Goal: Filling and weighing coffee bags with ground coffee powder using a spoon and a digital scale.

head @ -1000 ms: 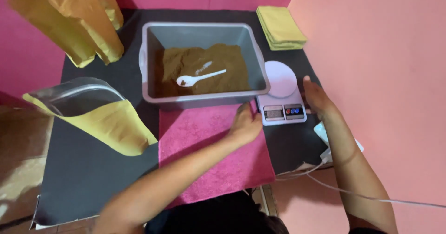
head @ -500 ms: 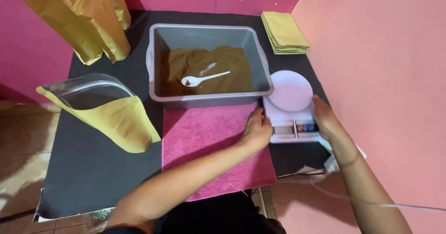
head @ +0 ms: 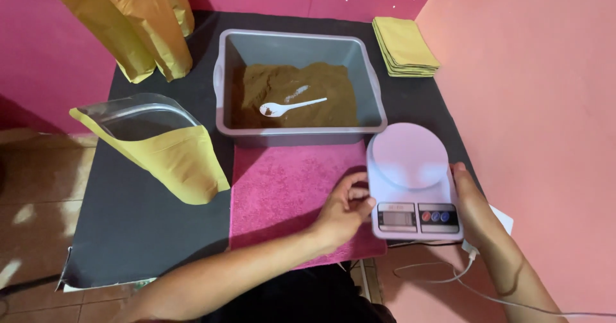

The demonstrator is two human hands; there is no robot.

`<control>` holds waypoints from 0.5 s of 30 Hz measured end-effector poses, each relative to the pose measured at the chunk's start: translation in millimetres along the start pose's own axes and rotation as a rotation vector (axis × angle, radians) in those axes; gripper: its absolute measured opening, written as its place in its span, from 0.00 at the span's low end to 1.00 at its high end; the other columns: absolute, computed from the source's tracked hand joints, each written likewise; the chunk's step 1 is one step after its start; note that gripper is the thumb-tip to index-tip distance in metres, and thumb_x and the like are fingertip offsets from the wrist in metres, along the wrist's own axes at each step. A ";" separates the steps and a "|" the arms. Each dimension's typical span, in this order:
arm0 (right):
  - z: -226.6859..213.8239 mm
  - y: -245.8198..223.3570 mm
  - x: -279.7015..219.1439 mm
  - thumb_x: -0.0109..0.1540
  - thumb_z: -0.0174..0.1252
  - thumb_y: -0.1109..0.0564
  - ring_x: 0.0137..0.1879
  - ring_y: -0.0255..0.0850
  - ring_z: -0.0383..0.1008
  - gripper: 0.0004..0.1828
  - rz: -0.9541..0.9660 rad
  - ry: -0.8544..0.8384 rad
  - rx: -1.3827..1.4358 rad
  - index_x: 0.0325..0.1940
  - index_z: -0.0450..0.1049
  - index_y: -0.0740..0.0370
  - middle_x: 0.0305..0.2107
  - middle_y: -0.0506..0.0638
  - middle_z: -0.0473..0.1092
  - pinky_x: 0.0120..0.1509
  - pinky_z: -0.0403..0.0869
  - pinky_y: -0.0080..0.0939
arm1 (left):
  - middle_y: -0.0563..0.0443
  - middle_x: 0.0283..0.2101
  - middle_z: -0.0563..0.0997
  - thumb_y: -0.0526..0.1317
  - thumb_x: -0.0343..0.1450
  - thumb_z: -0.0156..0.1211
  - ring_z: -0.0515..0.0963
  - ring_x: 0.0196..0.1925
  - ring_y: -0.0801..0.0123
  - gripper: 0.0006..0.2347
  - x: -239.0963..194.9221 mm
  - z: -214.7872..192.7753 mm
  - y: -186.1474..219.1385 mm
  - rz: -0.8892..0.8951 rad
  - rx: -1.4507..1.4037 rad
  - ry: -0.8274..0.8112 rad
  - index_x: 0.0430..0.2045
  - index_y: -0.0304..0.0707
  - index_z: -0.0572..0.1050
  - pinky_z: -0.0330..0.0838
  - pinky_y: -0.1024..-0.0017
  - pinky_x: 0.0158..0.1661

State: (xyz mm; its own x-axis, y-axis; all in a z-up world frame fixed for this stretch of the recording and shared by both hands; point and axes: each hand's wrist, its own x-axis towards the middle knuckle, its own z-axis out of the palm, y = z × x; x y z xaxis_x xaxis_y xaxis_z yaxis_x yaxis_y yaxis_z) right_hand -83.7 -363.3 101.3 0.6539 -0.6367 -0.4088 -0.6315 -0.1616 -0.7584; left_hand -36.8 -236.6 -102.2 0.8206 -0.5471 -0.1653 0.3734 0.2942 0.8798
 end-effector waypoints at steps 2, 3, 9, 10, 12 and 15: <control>-12.2 49.7 38.1 0.71 0.30 0.38 0.76 0.51 0.53 0.37 -0.019 -0.065 -0.007 0.74 0.59 0.65 0.71 0.62 0.56 0.79 0.51 0.51 | 0.39 0.54 0.75 0.29 0.74 0.54 0.78 0.51 0.63 0.28 -29.1 5.1 43.2 -0.141 0.077 -0.035 0.71 0.45 0.57 0.81 0.67 0.51; -18.1 75.3 56.3 0.71 0.28 0.41 0.70 0.49 0.66 0.35 -0.040 -0.128 -0.014 0.72 0.63 0.65 0.67 0.60 0.65 0.74 0.62 0.46 | 0.44 0.55 0.74 0.28 0.73 0.51 0.77 0.53 0.65 0.31 -44.1 7.5 64.5 -0.280 0.153 -0.074 0.73 0.53 0.53 0.79 0.66 0.57; 10.2 78.2 50.8 0.66 0.30 0.38 0.71 0.59 0.71 0.40 0.135 -0.555 0.027 0.78 0.57 0.60 0.70 0.63 0.66 0.70 0.71 0.58 | 0.44 0.52 0.73 0.28 0.72 0.51 0.78 0.50 0.66 0.31 -97.4 -44.2 75.6 -0.351 0.124 0.025 0.73 0.56 0.56 0.84 0.68 0.54; 20.8 69.2 48.2 0.66 0.30 0.38 0.71 0.59 0.71 0.40 0.128 -0.566 0.024 0.78 0.57 0.60 0.70 0.63 0.66 0.70 0.71 0.58 | 0.44 0.52 0.73 0.28 0.72 0.51 0.78 0.50 0.66 0.31 -103.9 -57.9 73.7 -0.345 0.125 0.037 0.73 0.56 0.56 0.84 0.68 0.54; 41.6 51.9 41.7 0.63 0.28 0.34 0.56 0.60 0.81 0.44 0.068 -0.735 -0.124 0.75 0.61 0.60 0.62 0.65 0.75 0.48 0.79 0.55 | 0.45 0.46 0.80 0.27 0.72 0.55 0.80 0.44 0.69 0.30 -117.4 -85.1 71.1 -0.149 0.116 0.061 0.72 0.47 0.59 0.80 0.73 0.45; 65.1 55.0 68.2 0.66 0.28 0.37 0.42 0.52 0.78 0.38 -0.082 -0.938 -0.118 0.71 0.63 0.60 0.53 0.65 0.76 0.41 0.79 0.50 | 0.45 0.43 0.80 0.26 0.71 0.55 0.79 0.40 0.69 0.30 -123.2 -111.9 76.3 -0.125 0.124 0.131 0.72 0.45 0.60 0.78 0.75 0.39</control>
State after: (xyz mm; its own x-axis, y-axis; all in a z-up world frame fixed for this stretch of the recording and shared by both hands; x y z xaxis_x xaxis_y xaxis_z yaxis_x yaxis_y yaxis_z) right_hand -46.7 -366.5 -1.3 0.7339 0.2369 -0.6366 -0.5730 -0.2873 -0.7675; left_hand -61.0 -59.0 -64.6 0.8234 -0.4642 -0.3263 0.4266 0.1271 0.8955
